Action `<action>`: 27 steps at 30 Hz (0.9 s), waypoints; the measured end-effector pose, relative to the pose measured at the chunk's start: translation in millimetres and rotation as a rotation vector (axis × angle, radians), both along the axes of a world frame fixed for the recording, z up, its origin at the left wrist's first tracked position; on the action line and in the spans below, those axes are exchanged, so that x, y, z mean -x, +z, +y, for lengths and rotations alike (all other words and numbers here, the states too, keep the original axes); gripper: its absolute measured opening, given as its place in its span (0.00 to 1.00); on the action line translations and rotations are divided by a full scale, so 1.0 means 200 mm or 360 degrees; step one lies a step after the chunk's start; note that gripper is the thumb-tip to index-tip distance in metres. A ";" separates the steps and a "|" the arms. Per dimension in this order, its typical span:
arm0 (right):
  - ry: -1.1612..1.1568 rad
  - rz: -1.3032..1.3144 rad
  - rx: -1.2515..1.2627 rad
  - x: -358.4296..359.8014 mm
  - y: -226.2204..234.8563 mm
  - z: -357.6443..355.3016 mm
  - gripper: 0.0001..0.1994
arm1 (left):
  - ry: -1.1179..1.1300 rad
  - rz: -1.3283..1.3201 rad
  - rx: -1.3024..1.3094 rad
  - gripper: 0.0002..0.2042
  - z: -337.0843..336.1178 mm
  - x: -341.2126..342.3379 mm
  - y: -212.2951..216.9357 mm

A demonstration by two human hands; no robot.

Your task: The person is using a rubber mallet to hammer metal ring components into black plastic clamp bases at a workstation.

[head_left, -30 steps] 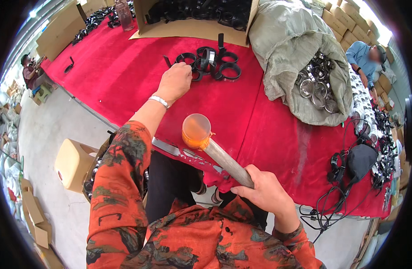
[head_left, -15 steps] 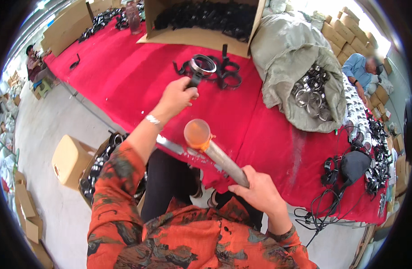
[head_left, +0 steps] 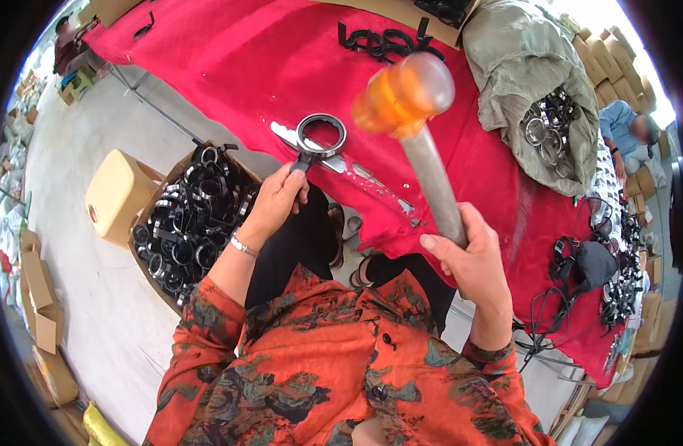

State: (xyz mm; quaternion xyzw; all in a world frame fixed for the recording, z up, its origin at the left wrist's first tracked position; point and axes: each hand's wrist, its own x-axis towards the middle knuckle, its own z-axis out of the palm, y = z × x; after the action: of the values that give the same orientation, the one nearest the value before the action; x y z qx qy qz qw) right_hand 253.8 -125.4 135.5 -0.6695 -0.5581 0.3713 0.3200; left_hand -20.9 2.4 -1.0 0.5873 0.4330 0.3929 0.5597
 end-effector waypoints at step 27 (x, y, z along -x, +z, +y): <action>0.0351 -0.0688 -0.0350 0.31 0.23 0.35 0.19 | 0.0111 -0.0100 -0.0147 0.16 0.01 -0.03 0.00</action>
State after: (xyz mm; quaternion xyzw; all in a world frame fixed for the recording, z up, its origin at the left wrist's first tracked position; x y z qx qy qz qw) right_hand 191.3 -54.6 182.0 -0.6297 -0.7200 0.1896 0.2217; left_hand -14.7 5.3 -0.3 0.5844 0.4167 0.4500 0.5313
